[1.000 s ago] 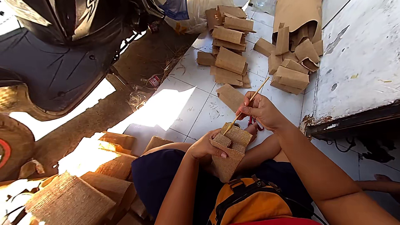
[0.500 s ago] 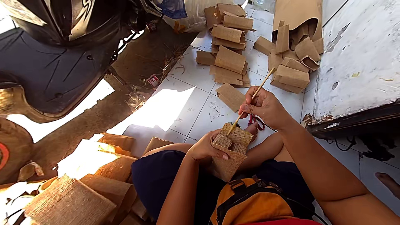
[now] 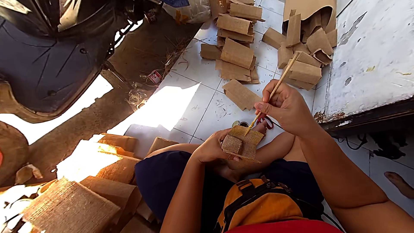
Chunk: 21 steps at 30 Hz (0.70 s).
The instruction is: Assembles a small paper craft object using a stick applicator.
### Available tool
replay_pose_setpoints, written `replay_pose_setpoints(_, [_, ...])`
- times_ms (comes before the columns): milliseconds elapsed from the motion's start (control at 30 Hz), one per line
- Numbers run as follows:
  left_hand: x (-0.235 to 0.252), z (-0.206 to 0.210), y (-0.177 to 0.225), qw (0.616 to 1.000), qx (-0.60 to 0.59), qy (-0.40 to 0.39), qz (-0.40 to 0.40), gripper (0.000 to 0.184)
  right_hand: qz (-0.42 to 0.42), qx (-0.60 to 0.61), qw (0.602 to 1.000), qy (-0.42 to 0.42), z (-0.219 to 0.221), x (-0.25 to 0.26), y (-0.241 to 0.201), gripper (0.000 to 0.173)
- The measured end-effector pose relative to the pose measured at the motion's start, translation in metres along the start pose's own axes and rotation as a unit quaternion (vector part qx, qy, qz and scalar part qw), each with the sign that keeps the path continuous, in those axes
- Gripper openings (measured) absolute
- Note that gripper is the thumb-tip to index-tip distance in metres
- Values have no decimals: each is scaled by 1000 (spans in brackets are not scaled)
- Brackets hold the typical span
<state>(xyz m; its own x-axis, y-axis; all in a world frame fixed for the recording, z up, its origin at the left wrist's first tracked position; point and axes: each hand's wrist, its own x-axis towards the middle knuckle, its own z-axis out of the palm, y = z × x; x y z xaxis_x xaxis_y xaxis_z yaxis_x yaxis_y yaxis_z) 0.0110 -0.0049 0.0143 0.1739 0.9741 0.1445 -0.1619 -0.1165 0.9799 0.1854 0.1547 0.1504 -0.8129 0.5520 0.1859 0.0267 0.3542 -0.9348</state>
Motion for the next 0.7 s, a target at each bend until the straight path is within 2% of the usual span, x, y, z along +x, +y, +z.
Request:
replay_pose_setpoints(133, [0,0,-1,1000,-28,-2,7,68,-11,25,999,19,-6,3,5,18])
replay_pose_setpoints(233, [0,-1,-2,999,-31,-5,9,67,-32,-41,991,120,-21,7,14,14])
replay_pose_setpoints(300, [-3,-4,0,1000,-24,-3,11,67,-31,-11,983,178,-28,12,27,19])
replay_pose_setpoints(367, [-8,-8,-1,1000,-24,13,13,70,-6,-11,980,198,-27,14,53,19])
replay_pose_setpoints(567, [-34,-26,7,983,-74,149,80,75,151,-111,973,134,-3,-3,149,18])
replay_pose_setpoints(700, [-36,-27,7,976,-83,171,103,75,165,-236,955,63,15,-19,178,15])
